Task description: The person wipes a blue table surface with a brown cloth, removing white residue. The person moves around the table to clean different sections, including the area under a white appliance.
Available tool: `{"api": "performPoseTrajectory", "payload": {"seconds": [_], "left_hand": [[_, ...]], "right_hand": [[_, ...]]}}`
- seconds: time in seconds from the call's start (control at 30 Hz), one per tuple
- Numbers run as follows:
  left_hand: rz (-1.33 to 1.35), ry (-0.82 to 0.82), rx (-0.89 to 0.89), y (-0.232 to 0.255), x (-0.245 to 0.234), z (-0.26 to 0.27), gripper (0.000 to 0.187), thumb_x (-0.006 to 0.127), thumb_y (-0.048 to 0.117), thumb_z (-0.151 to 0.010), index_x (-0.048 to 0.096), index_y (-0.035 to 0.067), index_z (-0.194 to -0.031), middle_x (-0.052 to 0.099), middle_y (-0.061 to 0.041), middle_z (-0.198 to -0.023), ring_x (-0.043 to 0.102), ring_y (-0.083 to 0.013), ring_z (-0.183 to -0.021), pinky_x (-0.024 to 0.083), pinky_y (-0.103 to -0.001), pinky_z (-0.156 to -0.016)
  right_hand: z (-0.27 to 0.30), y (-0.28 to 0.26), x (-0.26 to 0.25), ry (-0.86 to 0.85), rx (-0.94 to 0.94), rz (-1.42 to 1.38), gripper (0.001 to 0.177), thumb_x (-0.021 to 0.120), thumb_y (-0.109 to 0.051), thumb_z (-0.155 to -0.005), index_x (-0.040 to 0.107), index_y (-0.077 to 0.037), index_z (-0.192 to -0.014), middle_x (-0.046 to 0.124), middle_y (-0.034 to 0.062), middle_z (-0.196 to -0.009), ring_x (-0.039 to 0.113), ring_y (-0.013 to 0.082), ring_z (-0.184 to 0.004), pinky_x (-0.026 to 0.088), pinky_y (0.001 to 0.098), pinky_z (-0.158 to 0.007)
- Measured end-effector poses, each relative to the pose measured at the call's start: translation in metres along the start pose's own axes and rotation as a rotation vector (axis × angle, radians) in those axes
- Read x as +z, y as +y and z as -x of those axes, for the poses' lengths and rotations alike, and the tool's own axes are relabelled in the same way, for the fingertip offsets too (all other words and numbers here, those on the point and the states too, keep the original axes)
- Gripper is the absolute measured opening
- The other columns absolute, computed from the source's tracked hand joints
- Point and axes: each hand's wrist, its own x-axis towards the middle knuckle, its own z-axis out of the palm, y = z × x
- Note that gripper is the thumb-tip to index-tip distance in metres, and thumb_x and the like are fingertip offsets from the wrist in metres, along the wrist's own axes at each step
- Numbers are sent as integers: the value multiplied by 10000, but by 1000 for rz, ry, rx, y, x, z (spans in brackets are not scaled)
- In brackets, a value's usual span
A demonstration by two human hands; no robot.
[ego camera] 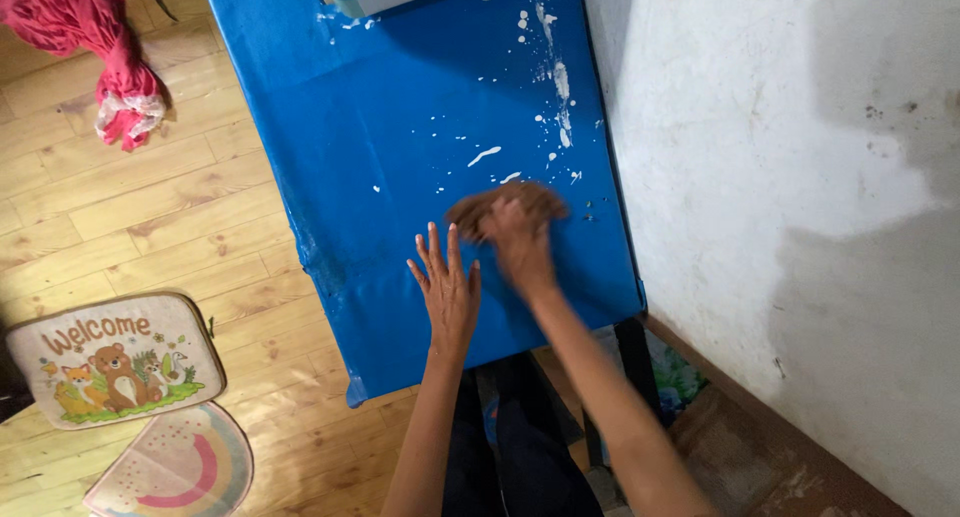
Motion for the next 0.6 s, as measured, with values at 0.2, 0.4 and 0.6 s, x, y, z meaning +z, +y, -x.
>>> {"api": "performPoseTrajectory", "payload": {"seconds": [0.2, 0.4, 0.6], "left_hand": [[-59, -30, 42, -1, 25, -26, 678, 625, 256, -996, 322, 126, -1590, 200, -188, -1682, 126, -425, -1563, 96, -674, -1221], [-102, -25, 92, -1, 39, -69, 645, 593, 293, -1024, 331, 130, -1591, 196, -188, -1682, 115, -421, -1563, 82, -654, -1230], [-140, -18, 90, -20, 43, -132, 651, 564, 311, -1028, 315, 152, -1608, 201, -167, -1697, 125, -393, -1576, 80, -635, -1240]], "right_hand": [[-2, 69, -36, 108, 277, -54, 543, 573, -150, -1024, 462, -143, -1556, 366, 160, -1627, 284, 373, -1536, 276, 668, -1205], [59, 16, -14, 148, 157, -76, 525, 576, -109, -978, 514, -138, -1499, 447, 150, -1568, 359, 354, -1493, 295, 637, -1214], [-57, 58, -3, 159, 112, -132, 539, 583, -96, -988, 482, -56, -1516, 413, 207, -1609, 342, 386, -1506, 317, 596, -1224]]}}
